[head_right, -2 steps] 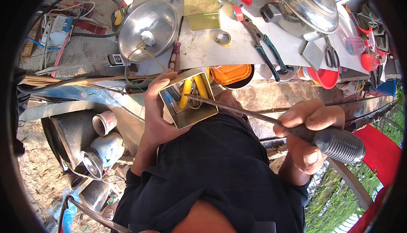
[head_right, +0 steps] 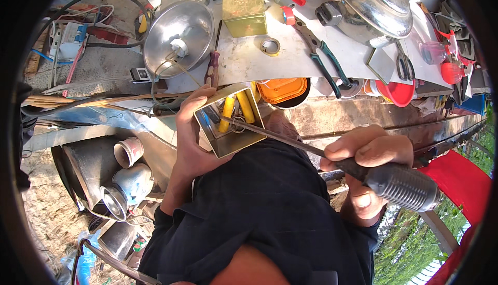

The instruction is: The person opens a small metal box, retrieves a screwdriver, and uses it to adjust a white electrical socket. They then insert a small metal piece into the socket and tighten it with the screwdriver.

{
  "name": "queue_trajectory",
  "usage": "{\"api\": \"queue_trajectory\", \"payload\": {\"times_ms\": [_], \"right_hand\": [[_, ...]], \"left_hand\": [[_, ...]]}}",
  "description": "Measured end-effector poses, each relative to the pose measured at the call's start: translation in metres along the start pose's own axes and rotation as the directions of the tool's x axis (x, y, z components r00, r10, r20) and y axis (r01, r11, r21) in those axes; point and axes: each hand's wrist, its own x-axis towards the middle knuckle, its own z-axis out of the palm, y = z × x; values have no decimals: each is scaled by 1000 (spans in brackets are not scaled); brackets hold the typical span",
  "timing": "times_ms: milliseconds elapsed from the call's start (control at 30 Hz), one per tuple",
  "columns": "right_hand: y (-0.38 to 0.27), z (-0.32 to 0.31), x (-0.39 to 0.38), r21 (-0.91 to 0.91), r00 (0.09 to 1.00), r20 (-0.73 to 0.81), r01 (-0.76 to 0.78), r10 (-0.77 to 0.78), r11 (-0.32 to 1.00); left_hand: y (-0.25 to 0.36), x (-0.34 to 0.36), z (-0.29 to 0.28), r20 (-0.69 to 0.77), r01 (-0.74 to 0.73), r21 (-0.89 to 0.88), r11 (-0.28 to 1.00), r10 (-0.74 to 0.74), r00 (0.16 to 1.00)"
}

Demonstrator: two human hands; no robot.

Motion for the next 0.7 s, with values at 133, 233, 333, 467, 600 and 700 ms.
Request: {"api": "queue_trajectory", "payload": {"times_ms": [133, 233, 333, 467, 600, 700], "right_hand": [[13, 16, 6, -355, 972, 227, 18, 67, 935], [0, 18, 13, -514, 924, 375, 142, 72, 846], [-21, 24, 14, -554, 949, 311, 221, -46, 803], [-35, 26, 12, -584, 951, 304, 232, -55, 778], [-22, 25, 7, -534, 939, 345, 211, -17, 819], [-6, 26, 2, -542, 960, 280, 160, -2, 825]], "left_hand": [[2, 8, 4, 19, -63, -2, 998, 63, 998], [4, 9, 6, 32, -62, 27, 998, 61, 998], [5, 9, 8, 64, -73, 22, 997, 71, 995], [5, 9, 15, 64, -55, -6, 998, 55, 996], [7, 7, 18, 62, -46, -26, 999, 48, 997], [6, 5, 19, 68, -56, -22, 998, 58, 996]]}}
